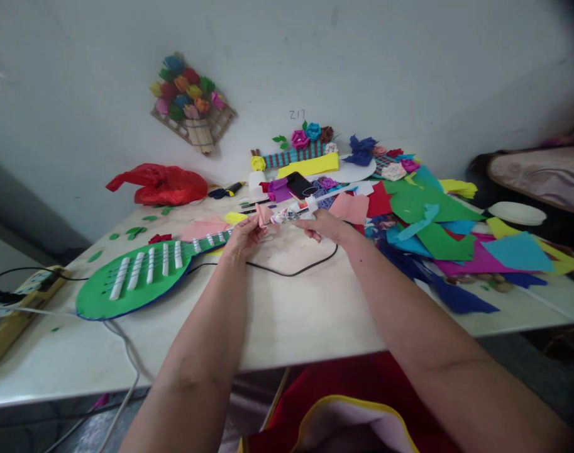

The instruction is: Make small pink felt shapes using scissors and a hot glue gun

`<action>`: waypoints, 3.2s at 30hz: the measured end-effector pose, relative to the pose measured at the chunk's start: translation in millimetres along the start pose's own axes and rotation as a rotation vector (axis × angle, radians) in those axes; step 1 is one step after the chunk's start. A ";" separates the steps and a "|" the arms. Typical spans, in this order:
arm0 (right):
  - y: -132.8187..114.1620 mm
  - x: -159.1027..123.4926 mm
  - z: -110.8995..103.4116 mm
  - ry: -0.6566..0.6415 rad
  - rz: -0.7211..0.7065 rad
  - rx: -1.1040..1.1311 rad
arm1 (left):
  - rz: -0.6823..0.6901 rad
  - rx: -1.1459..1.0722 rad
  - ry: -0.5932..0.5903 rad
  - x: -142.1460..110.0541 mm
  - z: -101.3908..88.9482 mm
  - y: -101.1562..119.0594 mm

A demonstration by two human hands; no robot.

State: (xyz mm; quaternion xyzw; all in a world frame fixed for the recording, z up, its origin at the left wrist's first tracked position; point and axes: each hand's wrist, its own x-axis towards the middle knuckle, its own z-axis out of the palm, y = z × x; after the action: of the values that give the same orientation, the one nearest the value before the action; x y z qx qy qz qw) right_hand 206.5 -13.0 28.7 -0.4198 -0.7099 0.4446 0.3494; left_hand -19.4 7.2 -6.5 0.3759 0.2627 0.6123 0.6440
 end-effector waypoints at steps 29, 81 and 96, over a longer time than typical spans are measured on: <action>27.0 13.7 -6.1 0.460 -0.017 -0.702 | 0.063 -0.010 0.004 3.2 -3.4 2.3; 14.1 12.1 11.7 -0.072 -0.073 0.425 | -0.127 0.547 -0.294 -1.9 42.6 6.1; 17.3 10.7 11.6 -0.118 -0.056 0.445 | -0.056 0.801 -0.264 -6.9 57.7 15.4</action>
State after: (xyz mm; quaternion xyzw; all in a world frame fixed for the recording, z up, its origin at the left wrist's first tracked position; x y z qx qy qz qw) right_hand 197.0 -2.8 9.8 -0.2857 -0.6249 0.6041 0.4036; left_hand 16.8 -9.5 38.4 0.6643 0.4053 0.3909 0.4915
